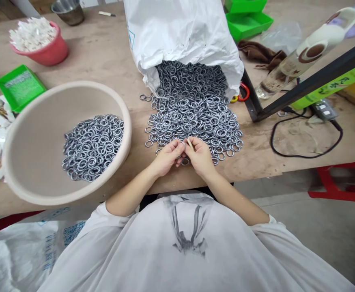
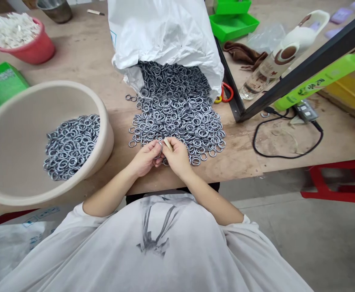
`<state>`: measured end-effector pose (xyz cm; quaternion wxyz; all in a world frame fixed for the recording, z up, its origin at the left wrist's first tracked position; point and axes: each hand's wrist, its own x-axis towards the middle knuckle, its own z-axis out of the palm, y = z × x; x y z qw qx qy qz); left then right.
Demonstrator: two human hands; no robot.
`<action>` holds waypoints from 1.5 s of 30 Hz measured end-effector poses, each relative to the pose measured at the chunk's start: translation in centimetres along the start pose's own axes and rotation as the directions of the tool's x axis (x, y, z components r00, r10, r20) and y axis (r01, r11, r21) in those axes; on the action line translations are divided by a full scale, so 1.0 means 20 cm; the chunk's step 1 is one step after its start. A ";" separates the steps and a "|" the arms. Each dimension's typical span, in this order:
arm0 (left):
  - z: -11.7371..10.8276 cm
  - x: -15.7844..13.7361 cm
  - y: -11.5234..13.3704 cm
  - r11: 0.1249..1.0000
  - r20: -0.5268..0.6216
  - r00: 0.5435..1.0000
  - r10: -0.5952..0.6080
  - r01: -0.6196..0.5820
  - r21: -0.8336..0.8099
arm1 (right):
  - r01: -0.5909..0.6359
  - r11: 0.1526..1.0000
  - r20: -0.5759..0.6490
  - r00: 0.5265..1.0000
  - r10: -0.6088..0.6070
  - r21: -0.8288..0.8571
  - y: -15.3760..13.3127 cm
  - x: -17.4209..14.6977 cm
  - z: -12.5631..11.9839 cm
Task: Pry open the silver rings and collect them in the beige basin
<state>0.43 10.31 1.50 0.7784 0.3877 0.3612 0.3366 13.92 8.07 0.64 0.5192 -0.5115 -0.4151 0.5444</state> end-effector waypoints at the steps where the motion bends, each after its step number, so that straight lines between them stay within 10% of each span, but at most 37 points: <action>1: 0.00 0.00 -0.01 1.000 0.009 1.000 0.006 -0.007 0.023 | 0.001 1.000 -0.005 1.000 -0.001 -0.004 0.01 0.00 0.02; 6: -0.02 0.00 -0.01 0.997 0.000 1.000 0.026 -0.026 0.070 | 0.174 0.958 -0.030 0.982 -0.185 -0.229 -0.01 -0.03 -0.03; 14: 0.00 -0.02 0.01 0.998 -0.012 0.999 -0.046 0.045 -0.054 | 0.355 0.544 0.188 0.922 -0.339 -0.761 -0.08 -0.10 -0.11; 24: 0.00 -0.03 0.01 0.997 -0.002 0.999 -0.051 0.051 -0.063 | 0.348 0.552 0.220 0.932 -0.287 -0.758 -0.09 -0.11 -0.11; 30: -0.02 -0.06 0.04 0.997 0.270 0.960 -0.077 0.079 0.003 | 0.078 0.601 -0.056 0.978 -0.202 -0.795 -0.05 -0.01 -0.18; 38: -0.10 -0.01 0.16 0.963 -0.134 0.983 0.124 -0.151 -0.222 | 0.134 0.169 0.117 0.987 -0.108 -0.976 -0.04 0.01 -0.06; 45: -0.10 0.03 0.17 0.950 -0.264 0.962 -0.075 -0.012 -0.313 | 0.123 0.117 0.115 0.991 -0.071 -0.985 -0.06 0.02 -0.06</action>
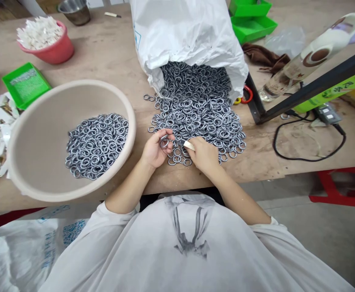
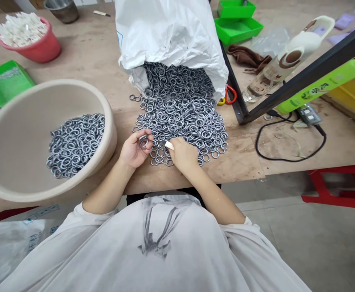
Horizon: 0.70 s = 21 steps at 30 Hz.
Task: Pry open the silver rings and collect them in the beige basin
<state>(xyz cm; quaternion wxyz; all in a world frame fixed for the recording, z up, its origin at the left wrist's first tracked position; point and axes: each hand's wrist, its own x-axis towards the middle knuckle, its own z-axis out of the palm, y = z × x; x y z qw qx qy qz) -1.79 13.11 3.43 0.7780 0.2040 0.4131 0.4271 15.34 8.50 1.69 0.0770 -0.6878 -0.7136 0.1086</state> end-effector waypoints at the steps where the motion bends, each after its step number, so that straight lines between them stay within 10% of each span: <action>1: 0.00 0.00 0.00 1.000 -0.005 1.000 -0.023 0.023 -0.011 | 0.006 1.000 -0.003 1.000 -0.006 0.018 0.00 -0.01 0.00; 15: -0.03 0.02 0.00 0.999 -0.002 1.000 -0.024 0.024 -0.027 | 0.091 0.996 0.094 0.992 -0.089 -0.015 -0.02 -0.09 0.03; 19: -0.02 0.02 -0.02 0.999 -0.011 1.000 0.025 -0.024 0.039 | 0.066 0.943 -0.100 0.994 -0.035 0.326 0.02 -0.08 0.04; 21: -0.01 0.01 -0.06 0.990 0.007 0.998 0.056 -0.056 0.133 | 0.067 0.783 -0.194 0.979 0.069 0.618 0.03 -0.06 0.04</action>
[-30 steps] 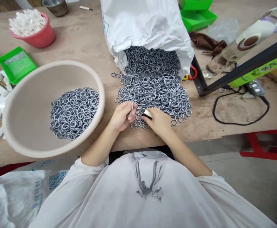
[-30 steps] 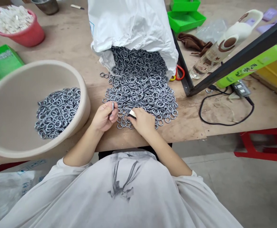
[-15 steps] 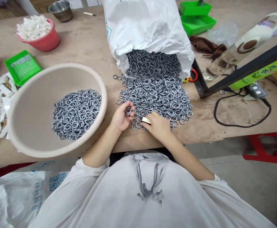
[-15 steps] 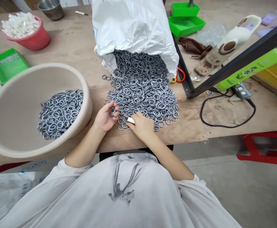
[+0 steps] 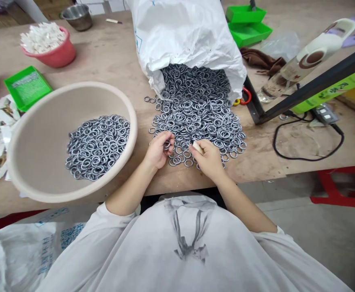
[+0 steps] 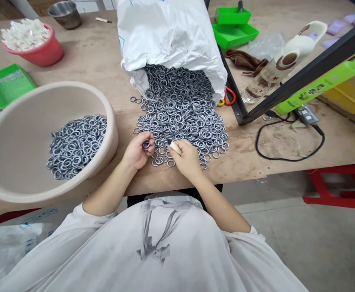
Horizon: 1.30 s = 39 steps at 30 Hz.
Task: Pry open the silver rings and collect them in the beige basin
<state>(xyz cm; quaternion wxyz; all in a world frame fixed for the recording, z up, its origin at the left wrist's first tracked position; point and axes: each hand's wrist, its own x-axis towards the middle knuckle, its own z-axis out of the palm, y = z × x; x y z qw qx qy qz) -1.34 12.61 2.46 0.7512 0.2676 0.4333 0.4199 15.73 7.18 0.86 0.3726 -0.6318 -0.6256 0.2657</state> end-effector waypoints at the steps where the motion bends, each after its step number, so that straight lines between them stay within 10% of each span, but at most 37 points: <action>1: 0.01 -0.01 -0.02 0.998 0.026 1.000 0.012 -0.013 0.058 | -0.035 0.985 -0.037 0.998 0.042 0.167 0.00 0.00 0.00; 6: 0.05 -0.05 -0.11 0.970 0.231 0.972 0.050 -0.102 0.220 | -0.166 0.791 0.039 0.983 0.177 0.590 -0.05 -0.02 0.06; 21: 0.03 -0.06 -0.15 0.983 0.382 0.924 -0.034 -0.038 0.180 | -0.086 0.725 0.080 0.996 0.042 0.684 -0.03 -0.03 0.06; 31: 0.05 -0.06 -0.11 0.995 0.289 0.957 -0.011 -0.019 0.100 | 0.144 0.959 0.020 0.988 -0.153 0.243 -0.05 -0.04 -0.01; 39: 0.06 -0.07 -0.11 0.993 0.265 0.964 -0.026 -0.005 0.114 | 0.256 0.966 0.029 0.966 -0.258 0.041 -0.05 -0.07 0.01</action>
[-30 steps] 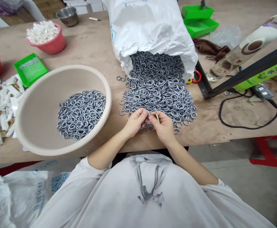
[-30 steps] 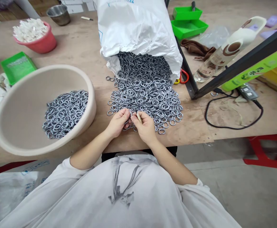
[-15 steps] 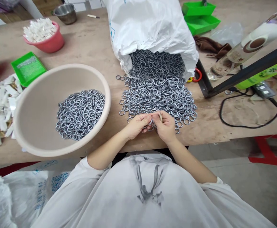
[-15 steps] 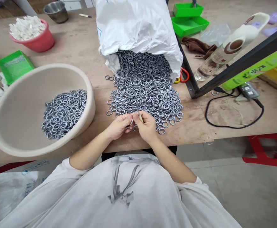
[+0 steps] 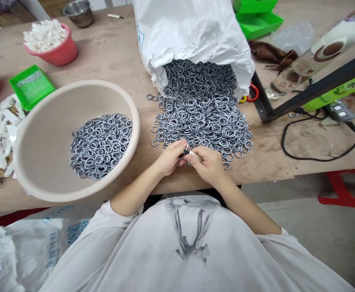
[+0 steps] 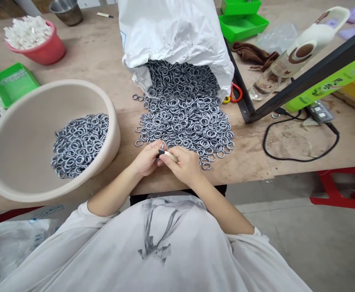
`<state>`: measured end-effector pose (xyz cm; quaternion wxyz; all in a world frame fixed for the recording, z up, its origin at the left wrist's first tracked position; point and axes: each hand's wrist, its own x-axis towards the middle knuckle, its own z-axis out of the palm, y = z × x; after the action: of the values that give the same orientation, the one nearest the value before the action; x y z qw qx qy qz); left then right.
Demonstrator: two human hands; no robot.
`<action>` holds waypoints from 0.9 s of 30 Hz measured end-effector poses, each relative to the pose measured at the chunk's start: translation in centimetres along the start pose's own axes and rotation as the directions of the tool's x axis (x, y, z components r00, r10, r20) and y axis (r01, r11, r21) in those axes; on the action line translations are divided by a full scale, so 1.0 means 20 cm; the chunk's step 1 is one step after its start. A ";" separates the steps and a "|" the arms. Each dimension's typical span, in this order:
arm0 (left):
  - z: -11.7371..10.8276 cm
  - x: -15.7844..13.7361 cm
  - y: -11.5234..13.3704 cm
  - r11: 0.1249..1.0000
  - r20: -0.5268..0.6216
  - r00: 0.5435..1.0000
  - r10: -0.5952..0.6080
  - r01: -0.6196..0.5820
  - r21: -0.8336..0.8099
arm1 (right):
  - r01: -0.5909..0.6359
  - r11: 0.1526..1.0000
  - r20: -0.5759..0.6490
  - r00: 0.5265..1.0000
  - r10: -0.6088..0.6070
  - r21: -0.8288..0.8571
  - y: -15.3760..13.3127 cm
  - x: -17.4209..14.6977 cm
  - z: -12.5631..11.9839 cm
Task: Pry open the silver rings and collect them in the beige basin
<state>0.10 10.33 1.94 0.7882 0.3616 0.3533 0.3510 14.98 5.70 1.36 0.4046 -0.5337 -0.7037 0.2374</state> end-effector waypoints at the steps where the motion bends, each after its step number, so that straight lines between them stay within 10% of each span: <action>1: 0.00 0.00 0.00 1.000 -0.001 1.000 -0.005 0.005 -0.002 | -0.008 1.000 -0.005 1.000 0.008 -0.002 0.01 0.00 0.00; 7: 0.00 -0.01 0.00 1.000 0.176 0.984 -0.014 0.017 -0.016 | -0.236 0.965 -0.195 0.947 0.255 0.117 0.06 0.05 -0.05; 15: -0.02 -0.01 -0.02 0.996 0.131 0.991 0.017 -0.028 0.082 | -0.242 0.918 -0.028 0.964 0.264 0.313 0.01 0.09 -0.01; 22: -0.03 0.00 0.02 0.998 0.059 0.997 -0.051 0.048 0.051 | -0.397 0.821 -0.268 0.913 0.308 -0.410 0.21 0.04 -0.25; 27: -0.04 0.01 0.02 0.995 0.019 0.995 -0.093 0.093 -0.029 | -0.389 0.815 -0.234 0.920 0.315 -0.431 0.30 -0.02 -0.29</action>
<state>-0.62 10.95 1.72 0.8120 0.3360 0.3577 0.3159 23.10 6.65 -0.05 0.2646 -0.7529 -0.5958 0.0899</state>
